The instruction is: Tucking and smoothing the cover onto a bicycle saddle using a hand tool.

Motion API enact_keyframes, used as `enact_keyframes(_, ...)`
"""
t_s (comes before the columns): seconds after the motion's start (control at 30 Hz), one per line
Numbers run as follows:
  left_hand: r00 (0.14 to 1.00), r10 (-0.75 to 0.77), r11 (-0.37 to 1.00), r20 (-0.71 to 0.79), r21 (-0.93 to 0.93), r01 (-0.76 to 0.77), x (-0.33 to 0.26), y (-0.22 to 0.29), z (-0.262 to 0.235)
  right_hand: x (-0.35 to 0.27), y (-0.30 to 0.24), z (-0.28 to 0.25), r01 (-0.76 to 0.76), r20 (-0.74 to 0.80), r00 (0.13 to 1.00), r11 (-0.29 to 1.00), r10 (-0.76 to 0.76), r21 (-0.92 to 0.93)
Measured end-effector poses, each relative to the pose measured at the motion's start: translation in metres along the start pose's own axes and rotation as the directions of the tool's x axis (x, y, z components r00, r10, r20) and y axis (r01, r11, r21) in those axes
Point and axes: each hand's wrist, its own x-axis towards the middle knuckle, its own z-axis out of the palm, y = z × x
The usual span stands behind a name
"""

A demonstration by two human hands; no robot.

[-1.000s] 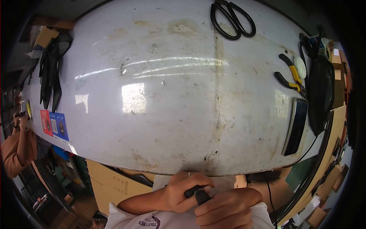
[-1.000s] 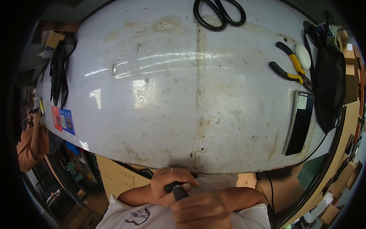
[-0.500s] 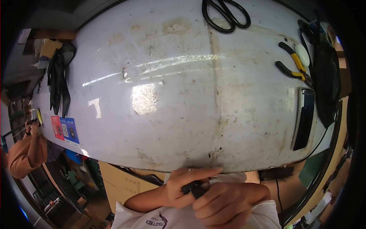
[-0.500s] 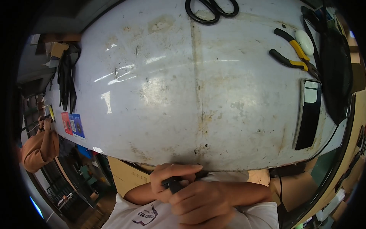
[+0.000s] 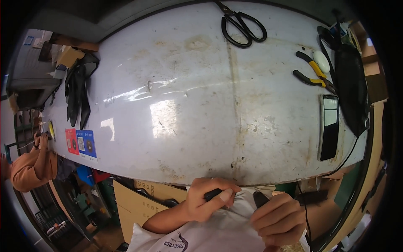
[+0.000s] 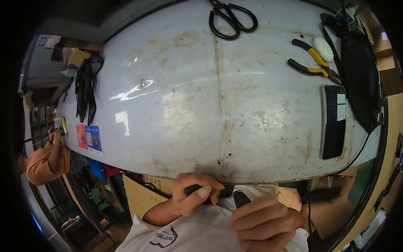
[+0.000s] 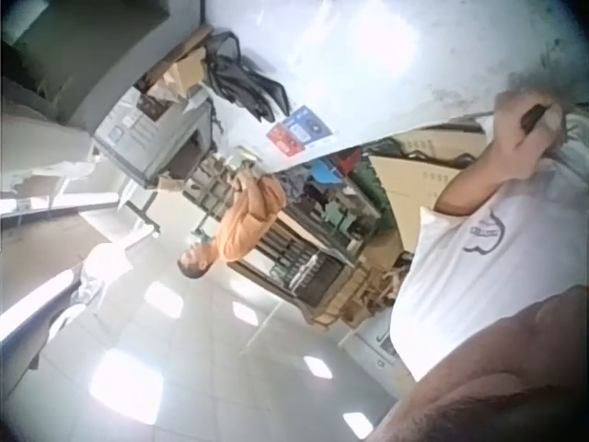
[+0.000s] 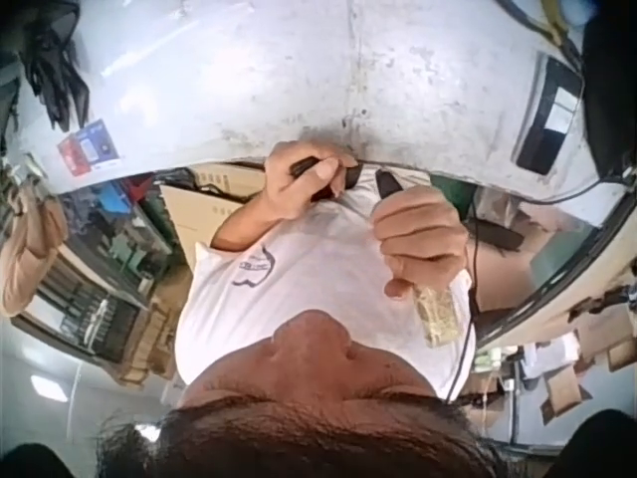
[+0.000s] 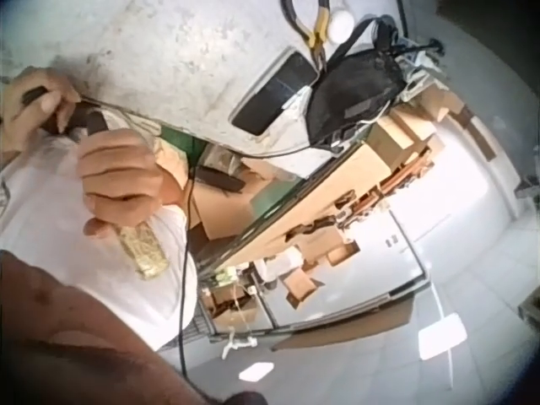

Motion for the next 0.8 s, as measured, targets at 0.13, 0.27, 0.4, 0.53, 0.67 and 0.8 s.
enact_keyframes(0.13, 1.0, 0.001, 0.999, -0.003, 0.047, -0.001, 0.0, 0.0, 0.001, -0.006, -0.004, -0.006, 0.021, 0.073, 0.997, 0.989, -0.01, -0.144)
enact_keyframes(0.27, 0.993, 0.118, 0.991, -0.013, -0.056, -0.118, 0.004, 0.004, 0.005, 0.013, -0.023, -0.026, -0.375, 0.004, 0.914, 0.85, 0.405, -0.369)
enact_keyframes(0.4, 0.997, -0.035, 0.997, -0.067, -0.067, 0.031, -0.017, 0.007, -0.004, 0.033, -0.02, -0.012, -0.836, -0.51, 0.484, 0.203, 0.711, -0.51)
enact_keyframes(0.53, 0.997, -0.026, 0.98, -0.073, -0.197, 0.011, -0.024, 0.044, -0.016, 0.023, -0.015, -0.003, -0.262, -0.124, 0.907, 0.311, 0.402, -0.913)
enact_keyframes(0.67, 0.946, 0.041, 0.922, -0.321, -0.354, -0.16, -0.029, 0.085, -0.01, 0.0, -0.013, 0.042, -0.864, -0.117, 0.496, 0.476, 0.86, -0.166)
enact_keyframes(0.8, 0.93, 0.366, 0.713, -0.028, -0.634, -0.3, -0.033, 0.094, -0.018, -0.025, 0.012, 0.041, -0.891, 0.024, 0.389, 0.369, 0.921, 0.265)
